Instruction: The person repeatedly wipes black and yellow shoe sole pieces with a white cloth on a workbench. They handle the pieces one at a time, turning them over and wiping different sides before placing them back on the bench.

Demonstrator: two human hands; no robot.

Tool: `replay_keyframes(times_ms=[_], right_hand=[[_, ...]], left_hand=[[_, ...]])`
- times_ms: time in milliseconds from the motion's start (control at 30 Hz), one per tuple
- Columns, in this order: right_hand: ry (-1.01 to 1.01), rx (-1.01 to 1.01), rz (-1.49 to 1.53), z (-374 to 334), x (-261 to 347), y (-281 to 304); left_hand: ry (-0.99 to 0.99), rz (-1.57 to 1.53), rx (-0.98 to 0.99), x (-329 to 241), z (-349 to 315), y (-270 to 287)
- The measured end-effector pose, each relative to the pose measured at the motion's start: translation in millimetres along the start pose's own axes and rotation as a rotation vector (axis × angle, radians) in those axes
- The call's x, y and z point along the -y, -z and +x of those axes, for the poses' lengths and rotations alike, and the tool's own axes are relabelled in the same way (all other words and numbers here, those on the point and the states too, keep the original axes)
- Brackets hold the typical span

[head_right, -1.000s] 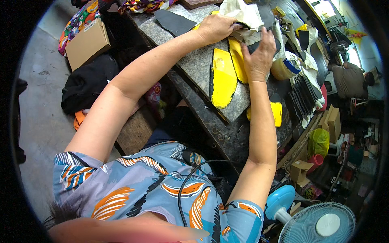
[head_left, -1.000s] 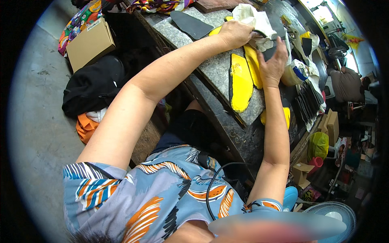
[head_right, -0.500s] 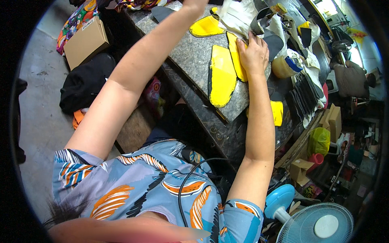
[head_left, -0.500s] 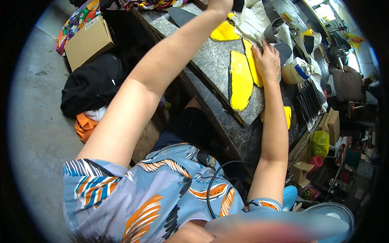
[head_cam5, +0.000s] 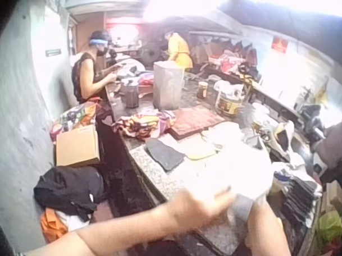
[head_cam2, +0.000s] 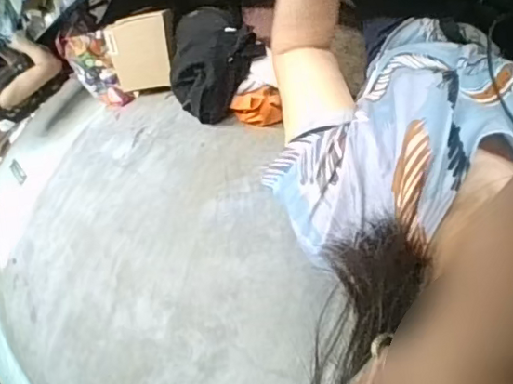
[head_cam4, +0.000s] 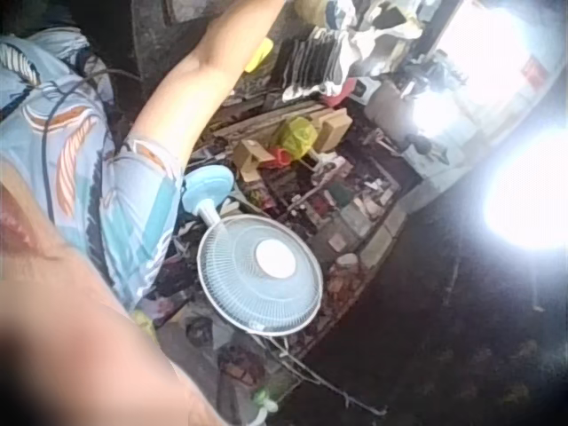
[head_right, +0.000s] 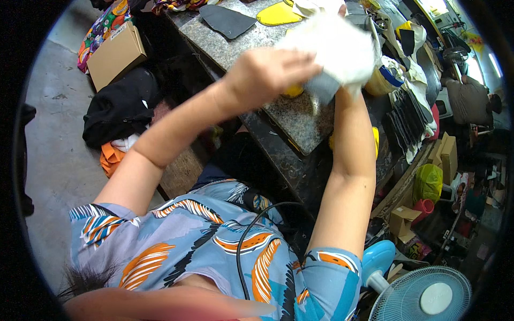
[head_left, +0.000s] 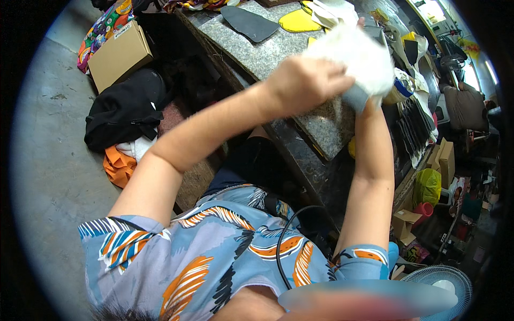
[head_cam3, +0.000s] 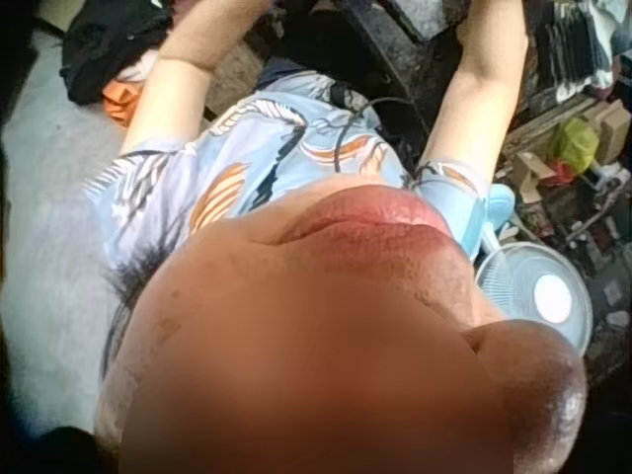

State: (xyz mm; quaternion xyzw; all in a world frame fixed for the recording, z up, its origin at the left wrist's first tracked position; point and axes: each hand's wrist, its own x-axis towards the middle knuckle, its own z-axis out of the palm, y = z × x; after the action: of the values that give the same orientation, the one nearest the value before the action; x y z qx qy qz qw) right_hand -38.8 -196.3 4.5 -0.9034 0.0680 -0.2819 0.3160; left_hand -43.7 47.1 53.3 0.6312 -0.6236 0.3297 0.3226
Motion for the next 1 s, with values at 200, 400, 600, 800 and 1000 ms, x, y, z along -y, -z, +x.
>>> replay_keyframes(times_ms=[200, 400, 600, 800, 1000], right_hand=[[-0.310, -0.221, 0.425, 15.3, -29.7, 33.5], [-0.652, -0.102, 0.773, -38.9, -12.6, 85.6], [-0.630, 0.104, 0.326, -101.8, 36.8, 98.2], [0.003, 0.022, -0.486, -99.8, 49.8, 78.3], [-0.125, 0.165, -0.257, -51.5, 45.2, 56.4]], left_hand=[[0.179, -0.086, 0.275, -47.7, -54.9, -10.5], [0.248, -0.262, 0.280, -35.7, -47.4, 0.5], [0.549, 0.185, 0.395, 23.7, -28.0, -14.9], [0.508, -0.132, 0.327, -5.1, -42.8, -16.0], [0.166, -0.298, 0.211, -3.9, -43.9, -26.6]])
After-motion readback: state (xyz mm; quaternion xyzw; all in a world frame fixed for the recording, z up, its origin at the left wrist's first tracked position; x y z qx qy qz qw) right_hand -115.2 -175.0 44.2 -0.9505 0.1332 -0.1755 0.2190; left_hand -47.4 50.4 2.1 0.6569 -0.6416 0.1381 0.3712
